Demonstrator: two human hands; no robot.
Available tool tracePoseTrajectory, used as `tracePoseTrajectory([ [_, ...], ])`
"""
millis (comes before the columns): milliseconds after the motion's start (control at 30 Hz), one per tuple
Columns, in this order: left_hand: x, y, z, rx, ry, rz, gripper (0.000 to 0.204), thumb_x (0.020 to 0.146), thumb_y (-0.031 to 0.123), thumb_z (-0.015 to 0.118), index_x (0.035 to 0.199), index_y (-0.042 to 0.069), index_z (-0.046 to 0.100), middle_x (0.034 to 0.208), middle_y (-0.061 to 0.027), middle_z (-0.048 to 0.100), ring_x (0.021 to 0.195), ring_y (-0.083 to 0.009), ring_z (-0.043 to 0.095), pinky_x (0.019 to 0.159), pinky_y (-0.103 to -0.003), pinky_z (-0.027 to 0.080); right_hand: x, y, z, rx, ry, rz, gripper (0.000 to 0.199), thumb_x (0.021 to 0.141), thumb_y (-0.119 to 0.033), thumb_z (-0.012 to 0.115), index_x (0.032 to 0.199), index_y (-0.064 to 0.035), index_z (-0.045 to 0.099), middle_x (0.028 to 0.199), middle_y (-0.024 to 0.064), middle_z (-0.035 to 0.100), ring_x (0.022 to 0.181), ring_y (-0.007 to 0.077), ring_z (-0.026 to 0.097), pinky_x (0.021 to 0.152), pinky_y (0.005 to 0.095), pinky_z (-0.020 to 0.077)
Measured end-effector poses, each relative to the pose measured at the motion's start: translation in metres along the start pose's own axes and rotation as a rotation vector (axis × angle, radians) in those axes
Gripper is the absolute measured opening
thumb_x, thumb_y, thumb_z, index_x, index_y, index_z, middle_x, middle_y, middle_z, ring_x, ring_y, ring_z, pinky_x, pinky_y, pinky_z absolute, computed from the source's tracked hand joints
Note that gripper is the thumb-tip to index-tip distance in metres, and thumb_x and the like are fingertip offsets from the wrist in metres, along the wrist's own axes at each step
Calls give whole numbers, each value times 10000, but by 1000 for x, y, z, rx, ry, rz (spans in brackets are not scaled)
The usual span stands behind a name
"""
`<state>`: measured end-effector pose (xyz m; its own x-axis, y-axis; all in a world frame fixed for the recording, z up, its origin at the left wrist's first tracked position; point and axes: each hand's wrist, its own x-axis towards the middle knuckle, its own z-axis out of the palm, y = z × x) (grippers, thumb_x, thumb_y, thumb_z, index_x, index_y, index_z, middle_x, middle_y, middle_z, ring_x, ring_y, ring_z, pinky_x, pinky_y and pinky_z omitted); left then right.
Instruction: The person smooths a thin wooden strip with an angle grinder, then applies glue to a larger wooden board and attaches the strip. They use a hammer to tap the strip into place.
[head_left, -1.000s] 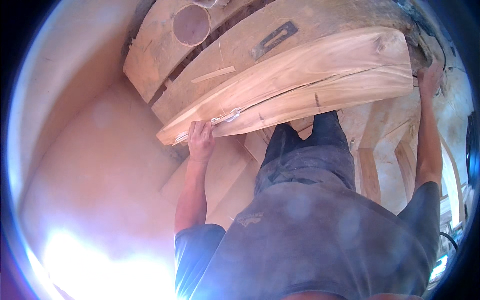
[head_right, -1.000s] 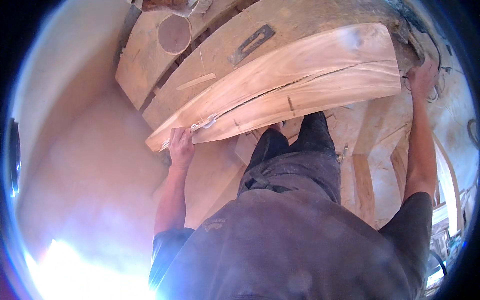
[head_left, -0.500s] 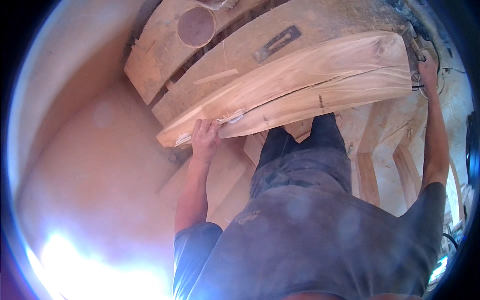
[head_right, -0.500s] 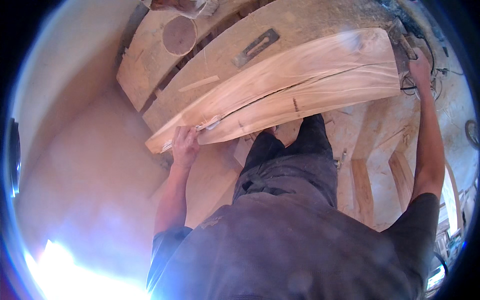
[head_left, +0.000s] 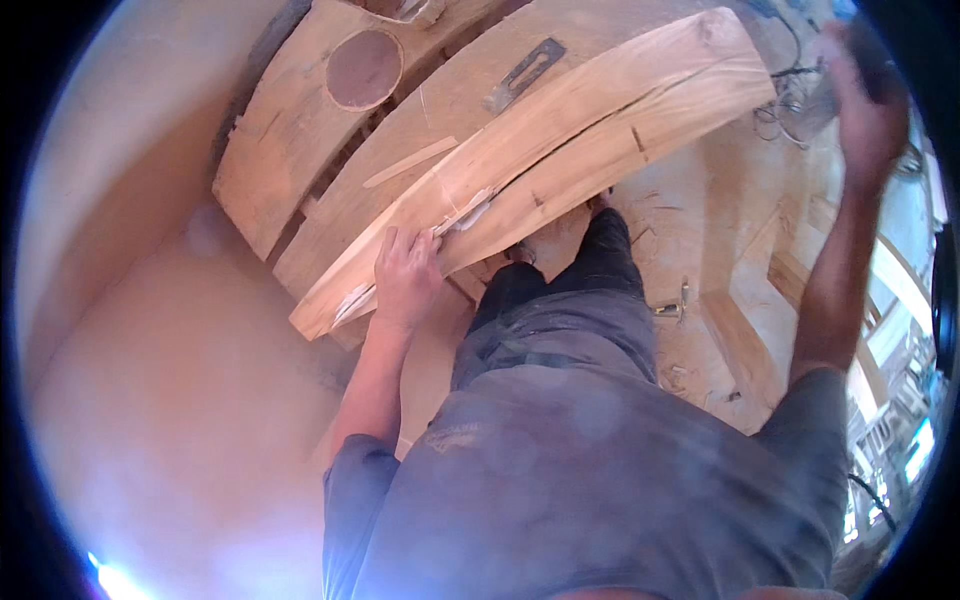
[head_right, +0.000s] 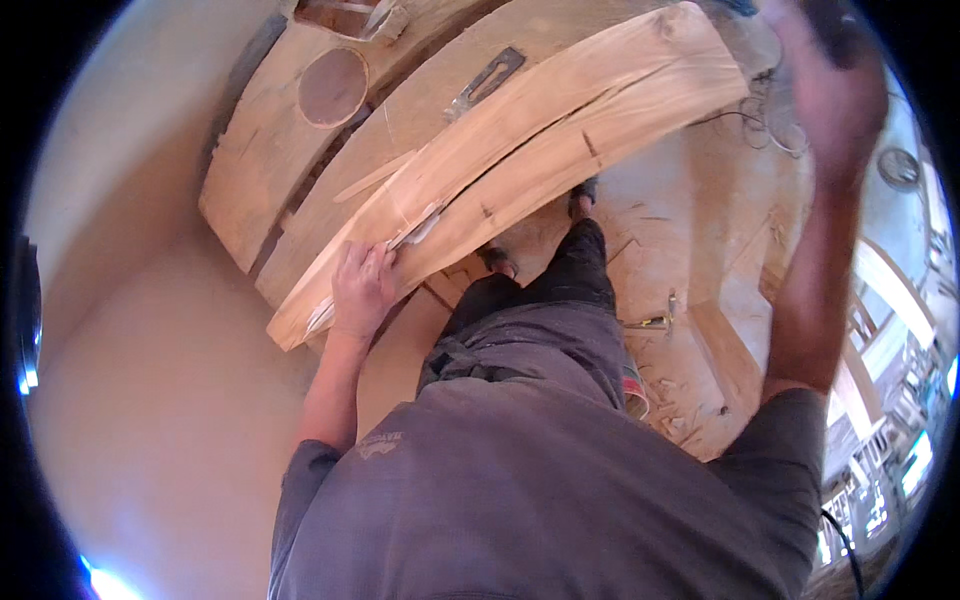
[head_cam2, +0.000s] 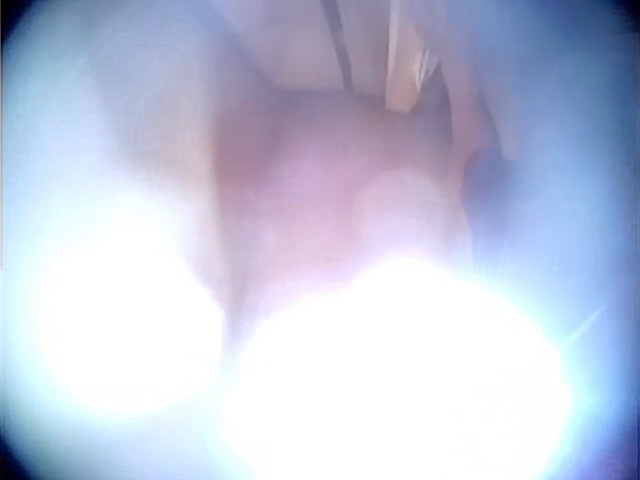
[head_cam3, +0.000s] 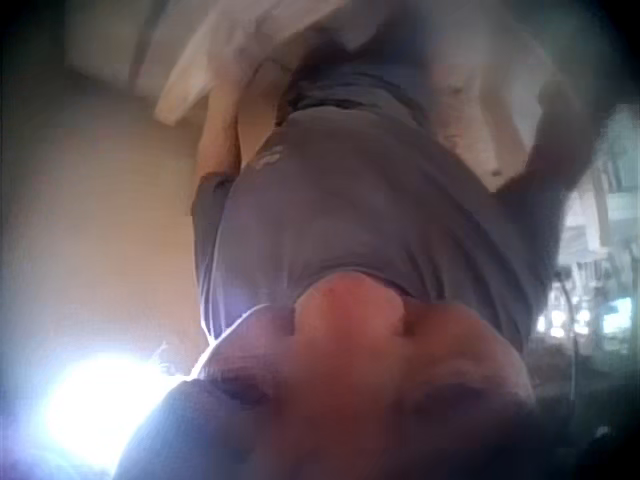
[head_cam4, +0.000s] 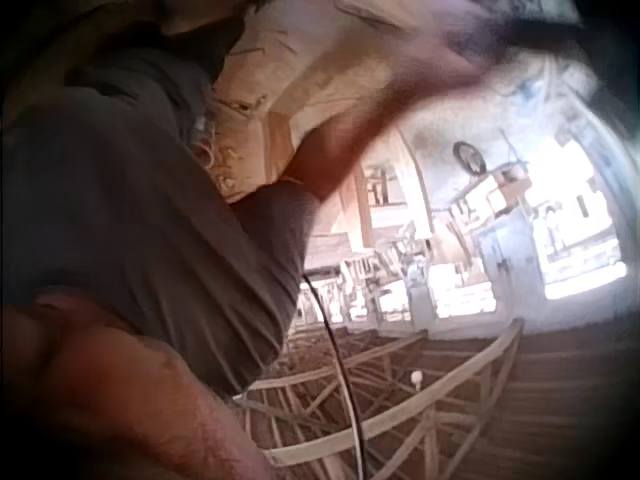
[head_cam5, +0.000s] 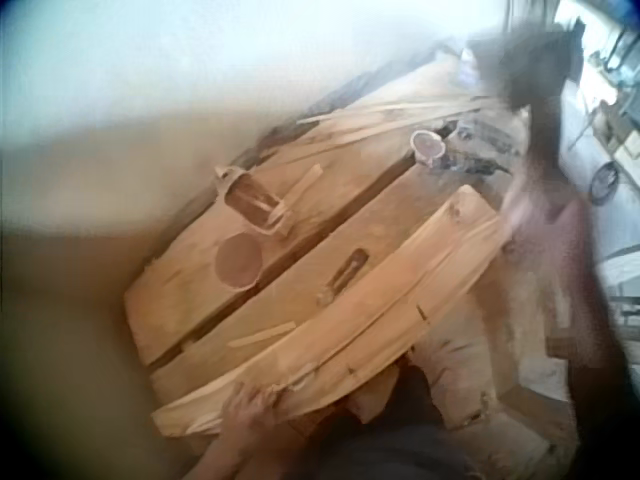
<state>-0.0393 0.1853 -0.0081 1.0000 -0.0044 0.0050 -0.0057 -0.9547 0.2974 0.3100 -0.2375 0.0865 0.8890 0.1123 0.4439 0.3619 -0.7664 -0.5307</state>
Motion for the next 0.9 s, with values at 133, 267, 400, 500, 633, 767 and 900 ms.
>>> tracePoseTrajectory([
  [133,-4,-6,9,-58,88,39,78,866,54,671,918,-2,655,898,-148,598,862,-352,598,724,-449,519,-162,-85,27,532,-428,335,298,931,-272,750,1128,-65,666,928,15,687,820,122,637,780,297,527],
  [267,-5,-8,11,-105,111,53,73,866,66,662,877,-5,657,894,-163,601,867,-360,609,748,-462,523,-256,-175,52,376,-525,525,294,912,-245,738,1066,-16,636,946,156,712,780,267,691,710,424,529],
  [400,-8,-12,18,-115,140,69,84,868,82,650,852,-1,660,878,-164,604,865,-364,624,753,-474,530,-312,-204,82,117,-540,367,265,924,-219,701,1052,-16,589,946,246,695,799,432,686,693,513,528],
  [500,-8,-11,15,-107,118,76,86,863,87,648,840,5,662,872,-162,595,865,-357,619,757,-472,530,-322,-207,94,-71,-628,301,265,922,-212,686,1054,-20,560,928,253,686,838,478,666,708,550,525],
  [633,-11,-13,16,-100,135,90,81,825,80,640,820,3,666,885,-155,597,894,-343,607,764,-458,527,-322,-212,93,-22,-586,306,281,922,-211,680,1079,-23,542,920,247,684,848,478,664,726,558,525],
  [767,-12,-13,16,-43,83,89,117,768,70,616,825,-9,680,890,-144,613,914,-326,604,782,-435,524,-316,-231,80,120,-485,347,295,926,-201,676,1109,-21,529,930,249,687,852,483,665,740,567,522],
  [900,-11,-14,16,-7,99,137,136,776,84,604,836,-19,671,892,-143,610,918,-319,604,774,-425,525,-324,-230,89,10,-546,363,297,926,-190,673,1119,-17,527,925,270,678,869,490,664,747,569,519],
])
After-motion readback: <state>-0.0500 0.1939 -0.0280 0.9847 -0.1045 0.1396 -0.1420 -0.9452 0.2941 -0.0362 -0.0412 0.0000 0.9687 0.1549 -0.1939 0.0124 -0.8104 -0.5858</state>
